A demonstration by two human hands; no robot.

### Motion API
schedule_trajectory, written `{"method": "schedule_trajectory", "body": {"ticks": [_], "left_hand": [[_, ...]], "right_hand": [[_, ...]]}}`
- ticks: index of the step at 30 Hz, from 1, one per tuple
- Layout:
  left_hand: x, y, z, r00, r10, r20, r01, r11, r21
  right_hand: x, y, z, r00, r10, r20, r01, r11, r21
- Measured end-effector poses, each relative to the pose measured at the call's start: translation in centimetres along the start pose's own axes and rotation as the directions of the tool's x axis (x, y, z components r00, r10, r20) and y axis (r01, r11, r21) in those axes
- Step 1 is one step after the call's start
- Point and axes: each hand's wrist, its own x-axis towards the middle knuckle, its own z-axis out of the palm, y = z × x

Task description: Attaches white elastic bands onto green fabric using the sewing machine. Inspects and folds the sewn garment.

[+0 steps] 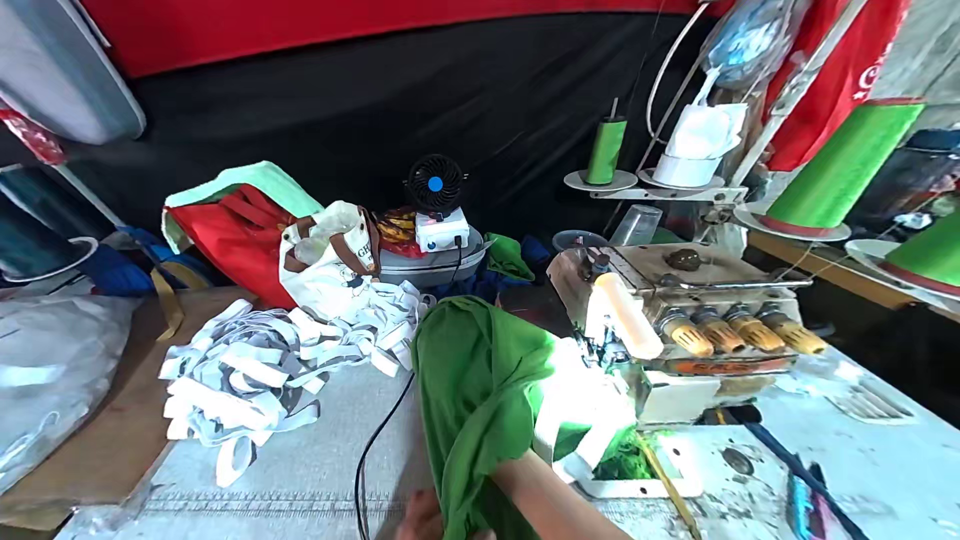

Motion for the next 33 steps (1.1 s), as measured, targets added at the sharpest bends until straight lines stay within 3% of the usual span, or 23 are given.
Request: {"method": "schedule_trajectory", "body": {"ticks": [2, 3, 4, 5, 6, 8, 9, 10, 11, 12, 15, 17, 20, 23, 24, 25, 26, 27, 28, 29, 30, 31, 33], "left_hand": [[-0.8, 0.3, 0.6, 0.996, -0.059, -0.063, 0.04, 0.962, -0.271], [-0.7, 0.9, 0.7, 0.981, -0.16, -0.106, 0.106, 0.912, -0.396], [-0.3, 1.4, 0.7, 0.947, -0.286, -0.147, 0.18, 0.851, -0.494], [0.2, 1.7, 0.5, 0.897, -0.407, -0.175, 0.247, 0.788, -0.564], [0.8, 1.9, 0.2, 0.848, -0.499, -0.176, 0.303, 0.73, -0.612], [1.3, 1.6, -0.7, 0.819, -0.56, -0.124, 0.331, 0.639, -0.694], [1.4, 1.5, -1.0, 0.82, -0.561, -0.108, 0.31, 0.596, -0.741], [1.5, 1.4, -1.1, 0.823, -0.56, -0.092, 0.272, 0.532, -0.802], [1.6, 1.4, -1.1, 0.822, -0.566, -0.062, 0.245, 0.451, -0.858], [1.7, 1.6, -1.3, 0.825, -0.564, -0.008, 0.247, 0.374, -0.894], [1.9, 2.4, -1.3, 0.856, -0.5, 0.133, 0.293, 0.256, -0.921], [2.0, 3.2, -1.0, 0.839, -0.53, 0.121, 0.308, 0.28, -0.909], [2.0, 3.2, -1.0, 0.813, -0.579, -0.065, 0.306, 0.52, -0.797], [1.1, 2.1, -1.4, 0.824, -0.549, -0.142, 0.348, 0.687, -0.638], [0.8, 2.0, -1.8, 0.837, -0.533, -0.125, 0.362, 0.711, -0.603], [0.6, 2.1, -2.3, 0.851, -0.515, -0.106, 0.359, 0.716, -0.598], [0.5, 2.5, -2.9, 0.863, -0.495, -0.097, 0.332, 0.702, -0.63], [0.6, 3.2, -3.4, 0.875, -0.473, -0.1, 0.287, 0.675, -0.68], [0.9, 4.0, -3.9, 0.886, -0.448, -0.115, 0.239, 0.657, -0.715], [1.3, 4.7, -4.2, 0.892, -0.43, -0.136, 0.207, 0.659, -0.723], [1.8, 5.2, -4.3, 0.891, -0.425, -0.157, 0.191, 0.667, -0.72], [2.3, 5.4, -4.3, 0.887, -0.429, -0.173, 0.181, 0.667, -0.723], [2.9, 5.4, -4.2, 0.879, -0.439, -0.185, 0.167, 0.648, -0.743]], "right_hand": [[1.9, 1.4, 1.5, 0.974, -0.219, -0.06, 0.195, 0.943, -0.269], [3.0, 1.6, 2.0, 0.928, -0.359, -0.097, 0.289, 0.861, -0.419], [3.1, 0.6, 1.4, 0.948, -0.318, -0.022, 0.272, 0.841, -0.469], [2.9, -0.9, 0.5, 0.984, -0.131, 0.123, 0.175, 0.856, -0.486], [2.6, -2.0, -0.2, 0.975, 0.017, 0.221, 0.104, 0.846, -0.523], [0.9, -2.2, -1.5, 0.966, 0.069, 0.25, 0.084, 0.828, -0.554], [-0.7, -1.5, -2.0, 0.977, -0.036, 0.211, 0.146, 0.832, -0.534], [-2.7, -0.2, -2.1, 0.964, -0.246, 0.104, 0.264, 0.818, -0.511], [-4.4, 1.2, -1.7, 0.871, -0.489, -0.049, 0.398, 0.76, -0.514], [-6.0, 1.8, -1.2, 0.778, -0.615, -0.13, 0.487, 0.721, -0.494], [-7.8, 3.2, 0.4, 0.661, -0.736, -0.147, 0.612, 0.642, -0.463], [-7.2, 3.9, 0.0, 0.61, -0.773, -0.178, 0.668, 0.621, -0.41], [-5.7, 4.1, -2.9, 0.598, -0.751, -0.28, 0.681, 0.66, -0.317], [-2.9, 4.9, -3.4, 0.511, -0.701, -0.498, 0.481, 0.713, -0.51], [-2.4, 4.6, -2.9, 0.527, -0.693, -0.493, 0.414, 0.715, -0.563], [-2.5, 4.1, -2.2, 0.611, -0.668, -0.424, 0.383, 0.719, -0.58], [-3.0, 3.3, -1.5, 0.762, -0.585, -0.277, 0.371, 0.746, -0.553], [-3.8, 2.0, -1.4, 0.913, -0.406, -0.026, 0.344, 0.803, -0.487], [-4.1, 1.0, -1.7, 0.946, -0.221, 0.237, 0.305, 0.853, -0.424], [-3.7, 0.2, -2.0, 0.9, -0.063, 0.432, 0.253, 0.881, -0.399], [-3.0, -0.5, -2.3, 0.842, 0.061, 0.535, 0.209, 0.879, -0.428], [-2.3, -0.7, -2.3, 0.84, 0.09, 0.535, 0.194, 0.871, -0.451], [-1.5, -0.4, -2.3, 0.925, 0.02, 0.38, 0.172, 0.868, -0.466]]}}
